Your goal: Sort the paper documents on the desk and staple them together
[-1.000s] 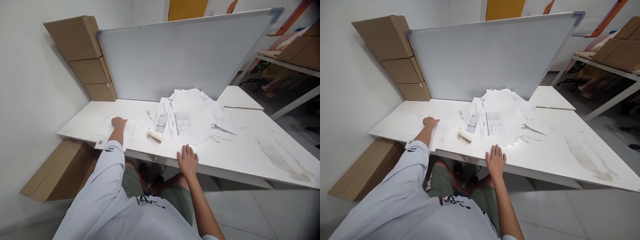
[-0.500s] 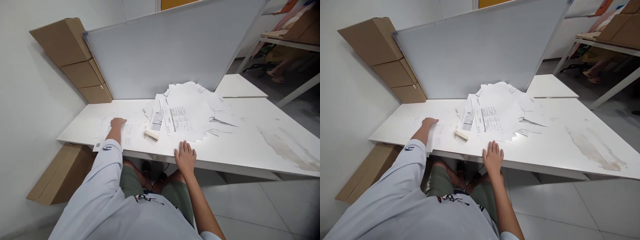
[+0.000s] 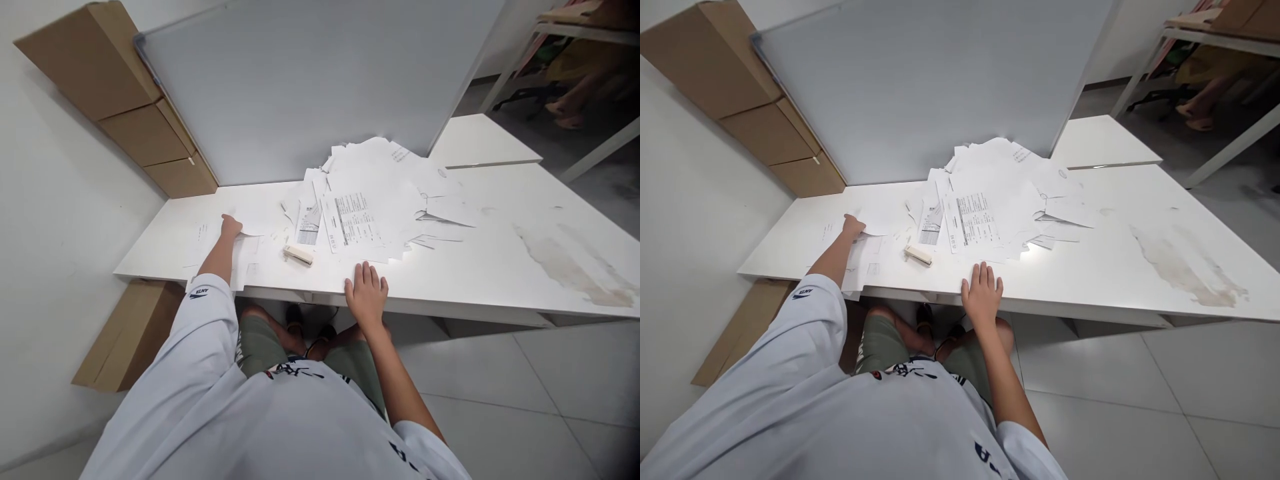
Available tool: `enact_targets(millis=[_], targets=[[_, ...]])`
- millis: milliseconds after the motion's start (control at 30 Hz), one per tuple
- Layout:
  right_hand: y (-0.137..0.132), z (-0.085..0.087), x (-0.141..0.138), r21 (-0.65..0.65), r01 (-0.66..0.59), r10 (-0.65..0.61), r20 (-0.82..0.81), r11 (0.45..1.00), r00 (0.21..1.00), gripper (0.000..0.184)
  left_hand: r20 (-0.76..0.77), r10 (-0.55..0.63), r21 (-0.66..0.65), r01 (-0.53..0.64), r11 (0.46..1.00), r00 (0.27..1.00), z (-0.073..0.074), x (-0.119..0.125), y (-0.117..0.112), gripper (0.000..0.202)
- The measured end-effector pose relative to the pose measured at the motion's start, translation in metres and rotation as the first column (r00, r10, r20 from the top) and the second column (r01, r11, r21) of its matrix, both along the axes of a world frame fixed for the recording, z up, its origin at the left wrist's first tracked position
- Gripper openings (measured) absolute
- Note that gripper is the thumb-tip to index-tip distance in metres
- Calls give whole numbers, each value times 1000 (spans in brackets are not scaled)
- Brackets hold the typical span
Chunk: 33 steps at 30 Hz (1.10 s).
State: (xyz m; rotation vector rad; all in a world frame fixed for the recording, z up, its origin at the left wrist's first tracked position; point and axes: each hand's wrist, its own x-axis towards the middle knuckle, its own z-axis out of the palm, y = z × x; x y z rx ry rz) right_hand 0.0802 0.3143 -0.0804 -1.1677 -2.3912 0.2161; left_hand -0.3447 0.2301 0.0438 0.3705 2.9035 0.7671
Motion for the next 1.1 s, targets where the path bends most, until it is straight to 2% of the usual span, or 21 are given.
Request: enact_targets(millis=[67,133,167,233,267,333,400,433,500,600,700,767,867,1033,1100], targets=[[0,0,1,-9,-2,2,-2,1000,1000,58,-58,-38,-17,37,999,998,15,6,-6,71],[-1,-1,1,-15,-4,4,-5,1000,1000,58,-189,-159,-58,150,987,969,32,22,-17,54],[-1,-1,2,-16,-4,4,-5,1000,1000,57,-273,-252,-100,233,967,929,40,35,-25,46],[-1,-1,2,-16,-3,3,-7,1000,1000,57,-416,-475,-237,412,880,776,48,71,-45,36],[0,-1,2,-22,1,-1,-9,1000,1000,57,-440,-571,-308,481,821,693,48,92,-57,34],[2,0,-1,-58,29,-30,-18,998,999,56,-400,-732,-434,589,681,551,38,136,-84,36],[3,2,-6,-127,52,-57,-42,991,997,55,-332,-822,-499,653,569,463,18,174,-111,34],[2,3,-11,-162,36,-47,-66,986,997,54,-305,-842,-518,665,538,444,7,189,-123,33],[-2,6,-22,-201,-84,55,-142,976,988,55,-293,-846,-520,668,532,446,-16,208,-143,32],[-13,7,-41,-147,-364,323,-244,920,914,55,-351,-794,-477,635,608,496,-44,215,-166,35],[-27,6,-54,-107,-487,454,-235,867,859,51,-386,-731,-446,580,682,562,-64,210,-177,42],[-33,6,-58,-107,-486,459,-208,867,864,50,-379,-707,-441,555,705,597,-73,207,-178,47],[-35,9,-58,-93,-480,454,-210,872,866,46,-357,-707,-432,563,704,610,-84,207,-173,53],[-17,22,-60,-138,-375,308,-352,917,884,43,-352,-759,-400,646,651,547,-99,216,-155,65],[-7,28,-63,-211,-407,319,-352,889,880,47,-342,-782,-389,678,623,522,-103,219,-147,66]])
